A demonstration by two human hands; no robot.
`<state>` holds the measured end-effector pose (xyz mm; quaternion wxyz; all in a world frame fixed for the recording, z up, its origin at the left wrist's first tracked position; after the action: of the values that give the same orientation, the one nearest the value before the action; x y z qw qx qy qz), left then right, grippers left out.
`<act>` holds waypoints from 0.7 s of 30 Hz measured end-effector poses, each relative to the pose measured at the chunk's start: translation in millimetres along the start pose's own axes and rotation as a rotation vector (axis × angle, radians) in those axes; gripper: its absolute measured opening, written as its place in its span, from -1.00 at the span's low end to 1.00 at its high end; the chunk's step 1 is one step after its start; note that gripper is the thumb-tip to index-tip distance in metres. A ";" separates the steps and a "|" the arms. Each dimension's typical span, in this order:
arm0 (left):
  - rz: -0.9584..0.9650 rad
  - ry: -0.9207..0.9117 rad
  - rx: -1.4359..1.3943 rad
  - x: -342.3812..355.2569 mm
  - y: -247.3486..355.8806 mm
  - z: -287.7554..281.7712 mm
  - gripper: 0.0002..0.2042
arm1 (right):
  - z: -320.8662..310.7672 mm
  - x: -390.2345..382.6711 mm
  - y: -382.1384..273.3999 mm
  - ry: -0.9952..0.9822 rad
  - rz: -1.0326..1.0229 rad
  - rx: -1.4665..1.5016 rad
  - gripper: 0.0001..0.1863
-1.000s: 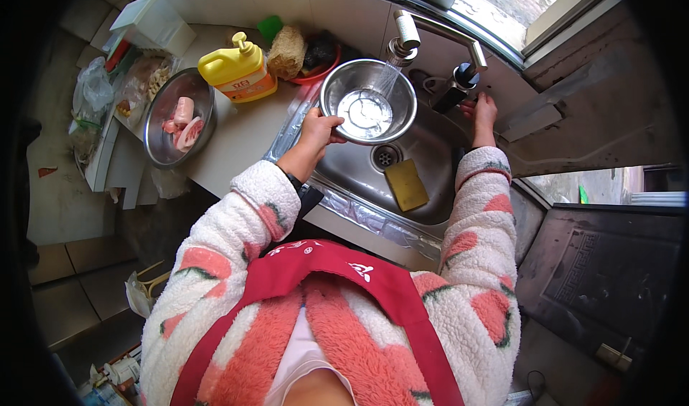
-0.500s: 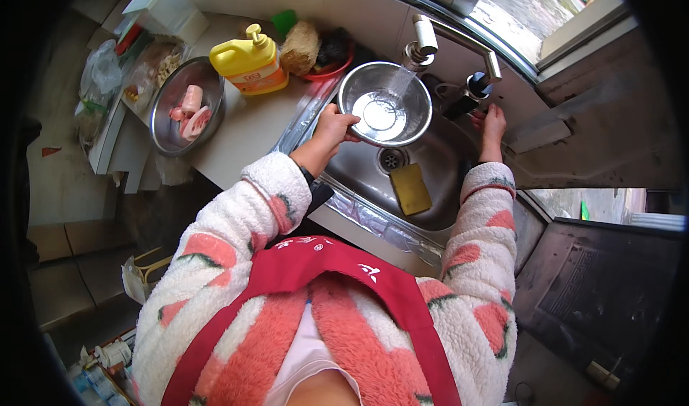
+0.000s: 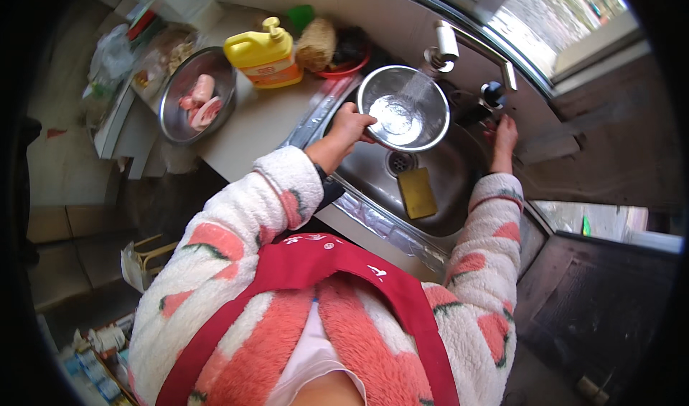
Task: The person unpacks raw meat from a plastic bag into a metal bowl, then rinses the meat under running water in the sink. They also rinse a small metal bowl and a green colander, and briefly wipe a wooden countertop with a cloth.
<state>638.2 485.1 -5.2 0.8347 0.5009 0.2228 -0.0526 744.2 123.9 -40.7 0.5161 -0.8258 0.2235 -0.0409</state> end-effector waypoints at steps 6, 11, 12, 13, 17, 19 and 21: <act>-0.019 0.025 -0.032 3.3 -6.0 -5.2 -0.72 | 2.5 5.4 3.5 -0.028 -0.021 -0.018 -0.68; -0.039 0.053 0.008 2.9 -8.8 -7.6 -0.73 | 0.1 4.2 4.5 -0.010 -0.032 -0.078 -0.64; -0.045 0.058 0.006 2.5 -9.1 -8.1 -0.73 | -0.2 3.5 4.4 -0.009 -0.033 -0.077 -0.64; -0.044 0.058 0.010 2.2 -9.3 -8.3 -0.73 | -0.2 3.0 4.3 -0.009 -0.032 -0.075 -0.64; -0.030 0.065 -0.009 1.1 -9.0 -8.7 -0.73 | 0.6 1.2 4.1 -0.009 -0.029 -0.067 -0.64; -0.024 0.065 -0.017 0.7 -8.6 -8.8 -0.73 | 0.9 0.7 4.2 -0.006 -0.031 -0.067 -0.64; -0.021 0.065 -0.024 0.4 -8.2 -8.9 -0.73 | 0.8 0.2 4.2 -0.008 -0.033 -0.071 -0.65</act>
<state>633.1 488.8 -15.5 0.8323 0.4900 0.2558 -0.0421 743.2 122.9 -44.7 0.4868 -0.8473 0.2091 -0.0384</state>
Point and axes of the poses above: each hand's wrist, its own x-axis towards the middle knuckle, its own z-axis out of the palm, y = z × x, the point moved 2 cm from there along x, towards the middle knuckle, and after that the axes turned 15 degrees about -x, right-handed, at the moved point
